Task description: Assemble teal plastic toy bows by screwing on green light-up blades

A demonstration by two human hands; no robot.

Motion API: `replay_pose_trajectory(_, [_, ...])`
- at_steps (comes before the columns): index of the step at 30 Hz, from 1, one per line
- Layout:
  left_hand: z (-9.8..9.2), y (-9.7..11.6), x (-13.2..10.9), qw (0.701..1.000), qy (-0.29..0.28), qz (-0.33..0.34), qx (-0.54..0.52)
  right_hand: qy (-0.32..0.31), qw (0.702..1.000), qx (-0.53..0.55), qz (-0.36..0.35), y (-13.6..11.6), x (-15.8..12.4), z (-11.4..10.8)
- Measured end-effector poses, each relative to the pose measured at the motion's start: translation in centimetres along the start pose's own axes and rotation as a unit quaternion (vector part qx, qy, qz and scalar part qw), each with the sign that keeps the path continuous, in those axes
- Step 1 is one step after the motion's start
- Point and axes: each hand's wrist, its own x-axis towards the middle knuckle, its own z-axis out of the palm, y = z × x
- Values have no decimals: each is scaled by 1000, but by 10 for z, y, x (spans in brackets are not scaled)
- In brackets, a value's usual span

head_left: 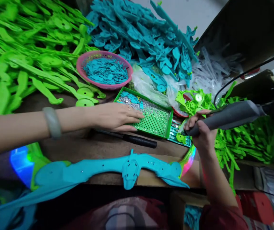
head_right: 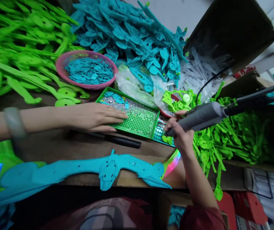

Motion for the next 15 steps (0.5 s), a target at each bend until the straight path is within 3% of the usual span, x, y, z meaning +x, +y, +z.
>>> replay_pose_trajectory(4, [8,8,12,994,-84,39,-64,30,997,35,-64,21,12,41])
replay_pose_trajectory(6, [7,7,10,995,-81,23,-45,-2,996,47,-81,31,15,59])
replay_pose_trajectory(8, [4,6,5,999,-38,4,-24,-29,995,50,-85,38,18,71])
replay_pose_trajectory(11, [1,16,5,996,3,-22,-82,-13,996,33,-81,42,21,78])
replay_pose_trajectory(15, [8,33,29,972,-67,-111,-196,70,993,-24,-96,31,25,71])
